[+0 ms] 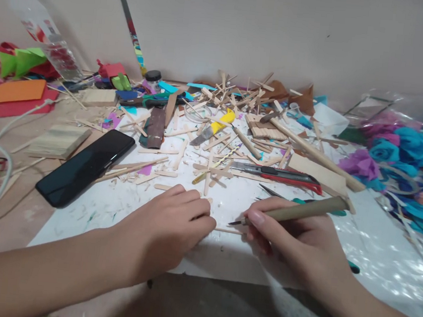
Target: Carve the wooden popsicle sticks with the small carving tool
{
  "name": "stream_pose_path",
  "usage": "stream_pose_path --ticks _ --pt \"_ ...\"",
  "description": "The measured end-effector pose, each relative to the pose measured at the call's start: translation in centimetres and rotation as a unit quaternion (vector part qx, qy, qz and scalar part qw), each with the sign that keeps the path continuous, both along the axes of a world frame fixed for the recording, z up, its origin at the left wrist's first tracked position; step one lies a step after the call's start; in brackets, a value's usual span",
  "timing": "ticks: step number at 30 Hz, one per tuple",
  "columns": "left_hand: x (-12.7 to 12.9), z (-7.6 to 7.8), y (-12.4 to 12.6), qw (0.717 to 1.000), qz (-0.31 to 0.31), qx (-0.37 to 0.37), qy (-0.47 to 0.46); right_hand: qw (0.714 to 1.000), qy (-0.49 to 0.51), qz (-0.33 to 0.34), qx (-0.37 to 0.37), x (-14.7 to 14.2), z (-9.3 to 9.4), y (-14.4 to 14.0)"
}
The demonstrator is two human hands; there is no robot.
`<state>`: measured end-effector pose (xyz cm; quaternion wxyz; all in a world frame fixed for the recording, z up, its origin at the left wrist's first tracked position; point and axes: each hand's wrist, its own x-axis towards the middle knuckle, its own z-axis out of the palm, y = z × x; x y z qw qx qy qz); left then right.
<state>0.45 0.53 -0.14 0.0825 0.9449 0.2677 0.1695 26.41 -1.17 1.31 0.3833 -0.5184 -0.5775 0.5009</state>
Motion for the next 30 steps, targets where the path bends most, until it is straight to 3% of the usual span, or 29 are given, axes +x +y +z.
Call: stream_pose_path --ticks 6,13,21,30 --pt "-0.1 -0.4 -0.1 0.999 0.043 0.016 -0.003 0.999 -0.033 -0.001 0.017 0.0 0.2 0.1" --pt "0.1 -0.1 -0.1 0.999 0.015 -0.043 -0.029 0.995 -0.075 0.051 0.034 -0.3 0.7 0.1" --pt "0.0 -0.3 0.0 0.999 0.015 -0.034 -0.017 0.978 -0.154 0.123 0.069 -0.7 0.7 0.6" --pt "0.0 -0.3 0.0 0.999 0.011 -0.027 -0.015 0.966 -0.173 0.135 0.136 -1.1 1.3 0.6"
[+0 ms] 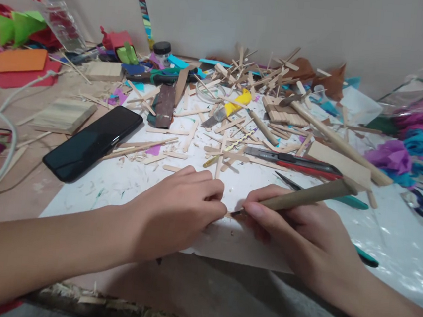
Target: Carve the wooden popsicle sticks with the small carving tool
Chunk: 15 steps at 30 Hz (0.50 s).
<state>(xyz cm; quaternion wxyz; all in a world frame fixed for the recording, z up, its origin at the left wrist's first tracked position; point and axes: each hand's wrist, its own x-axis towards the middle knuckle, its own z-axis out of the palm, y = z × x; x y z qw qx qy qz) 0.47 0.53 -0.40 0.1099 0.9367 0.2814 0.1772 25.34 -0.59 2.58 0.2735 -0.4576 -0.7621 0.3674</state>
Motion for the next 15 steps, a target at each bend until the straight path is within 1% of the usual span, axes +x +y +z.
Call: stream_pose_path --ticks 5,9,15 --pt "0.0 0.1 0.1 1.000 0.000 -0.005 0.009 1.000 -0.022 0.001 0.008 -0.3 0.1 0.0" --pt "0.0 0.2 0.1 1.000 0.001 -0.002 0.003 0.998 -0.055 -0.014 0.027 -0.7 0.1 0.0" --pt "-0.2 0.3 0.2 1.000 -0.013 -0.002 -0.020 0.993 -0.087 0.041 0.066 -1.1 -0.4 0.0"
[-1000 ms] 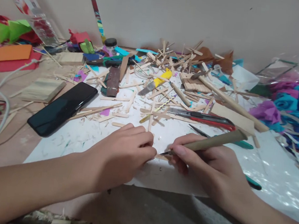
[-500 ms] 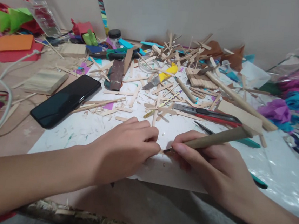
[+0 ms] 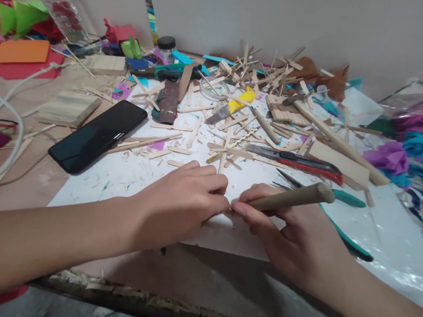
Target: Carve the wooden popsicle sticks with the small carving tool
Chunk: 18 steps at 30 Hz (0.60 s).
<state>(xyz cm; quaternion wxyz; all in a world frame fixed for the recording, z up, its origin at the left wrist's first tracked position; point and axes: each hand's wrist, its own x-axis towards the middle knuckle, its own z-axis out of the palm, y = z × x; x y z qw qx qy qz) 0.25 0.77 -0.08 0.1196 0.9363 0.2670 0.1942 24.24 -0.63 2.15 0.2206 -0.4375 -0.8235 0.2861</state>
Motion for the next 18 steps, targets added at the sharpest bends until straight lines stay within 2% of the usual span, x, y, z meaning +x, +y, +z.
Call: stream_pose_path --ticks 5,9,12,15,18 --pt "0.1 -0.1 0.1 1.000 0.006 0.002 -0.005 1.000 0.016 0.001 -0.026 0.0 0.2 0.1" --pt "0.2 -0.2 0.2 1.000 0.008 0.007 0.004 0.994 0.070 -0.059 -0.055 0.2 0.1 -0.2" --pt "0.2 -0.2 0.2 1.000 0.011 0.007 0.010 0.980 0.121 -0.089 -0.130 0.4 -0.3 -0.1" --pt "0.2 -0.3 0.1 1.000 0.009 0.001 -0.001 0.952 0.180 -0.103 -0.225 0.5 -0.8 0.4" --pt "0.3 -0.4 0.1 0.999 0.015 -0.012 -0.031 0.932 0.210 -0.111 -0.275 0.5 -1.2 1.0"
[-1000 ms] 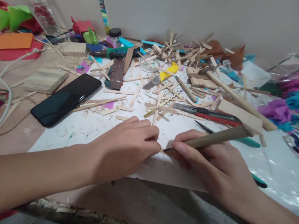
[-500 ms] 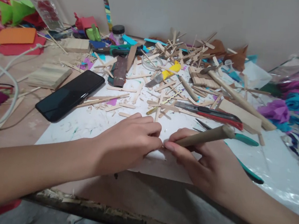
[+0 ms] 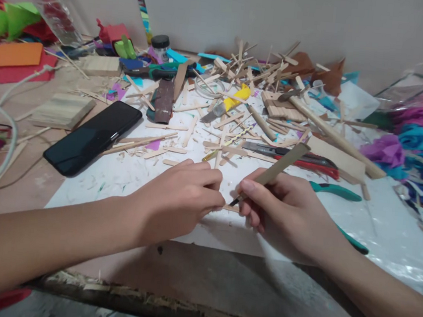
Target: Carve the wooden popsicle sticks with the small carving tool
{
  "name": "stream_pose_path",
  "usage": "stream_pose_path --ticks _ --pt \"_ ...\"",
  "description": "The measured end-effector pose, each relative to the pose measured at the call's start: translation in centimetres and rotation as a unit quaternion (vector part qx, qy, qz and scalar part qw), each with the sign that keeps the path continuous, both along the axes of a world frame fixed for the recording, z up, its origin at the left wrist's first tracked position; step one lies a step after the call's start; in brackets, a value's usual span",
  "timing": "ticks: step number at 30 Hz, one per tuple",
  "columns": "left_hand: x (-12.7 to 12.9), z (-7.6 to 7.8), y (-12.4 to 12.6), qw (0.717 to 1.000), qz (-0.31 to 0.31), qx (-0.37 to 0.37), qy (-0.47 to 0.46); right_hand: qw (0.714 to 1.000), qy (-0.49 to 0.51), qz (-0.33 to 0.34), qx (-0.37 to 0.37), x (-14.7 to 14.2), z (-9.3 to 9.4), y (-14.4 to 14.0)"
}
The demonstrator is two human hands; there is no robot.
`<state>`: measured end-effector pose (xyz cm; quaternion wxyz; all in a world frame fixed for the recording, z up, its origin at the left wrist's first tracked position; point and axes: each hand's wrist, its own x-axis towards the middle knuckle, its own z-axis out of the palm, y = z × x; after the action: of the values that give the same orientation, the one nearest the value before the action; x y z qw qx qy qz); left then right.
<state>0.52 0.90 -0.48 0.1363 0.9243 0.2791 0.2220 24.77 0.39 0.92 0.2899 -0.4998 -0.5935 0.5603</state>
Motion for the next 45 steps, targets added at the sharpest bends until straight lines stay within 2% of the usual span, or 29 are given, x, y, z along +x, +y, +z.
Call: stream_pose_path --ticks 5,9,13,17,24,29,31,33,37,45 --pt "0.1 0.0 0.1 1.000 -0.001 -0.006 -0.022 0.998 0.038 -0.015 -0.051 0.1 -0.2 0.3" --pt "0.2 -0.1 0.2 0.999 -0.005 -0.011 -0.031 0.995 0.072 -0.022 -0.060 0.2 -0.1 0.3" --pt "0.1 -0.3 0.2 0.999 -0.005 -0.028 -0.037 0.989 0.118 -0.059 -0.064 0.3 0.1 0.3" --pt "0.1 -0.4 0.2 0.999 0.003 -0.025 -0.030 0.993 0.097 -0.048 -0.051 0.1 0.2 0.0" --pt "0.2 -0.2 0.1 1.000 0.006 -0.019 -0.024 0.996 -0.044 -0.012 0.076 0.3 0.2 -0.8" --pt "0.3 -0.1 0.2 1.000 0.006 -0.004 -0.026 0.974 -0.125 0.040 0.185 -0.1 1.1 -1.1" --pt "0.2 -0.1 0.1 1.000 0.003 -0.009 -0.022 0.967 -0.137 0.054 0.207 -0.3 1.3 -0.9" --pt "0.2 -0.2 0.1 1.000 0.004 -0.014 -0.018 0.978 -0.119 0.044 0.166 -0.5 1.1 -0.6" --pt "0.3 0.0 0.1 0.999 0.002 -0.032 -0.033 0.998 -0.054 0.002 0.022 -0.7 0.4 0.2" --pt "0.4 0.4 0.2 0.997 -0.002 -0.061 -0.051 0.999 -0.031 0.002 -0.027 -0.8 0.7 0.6"
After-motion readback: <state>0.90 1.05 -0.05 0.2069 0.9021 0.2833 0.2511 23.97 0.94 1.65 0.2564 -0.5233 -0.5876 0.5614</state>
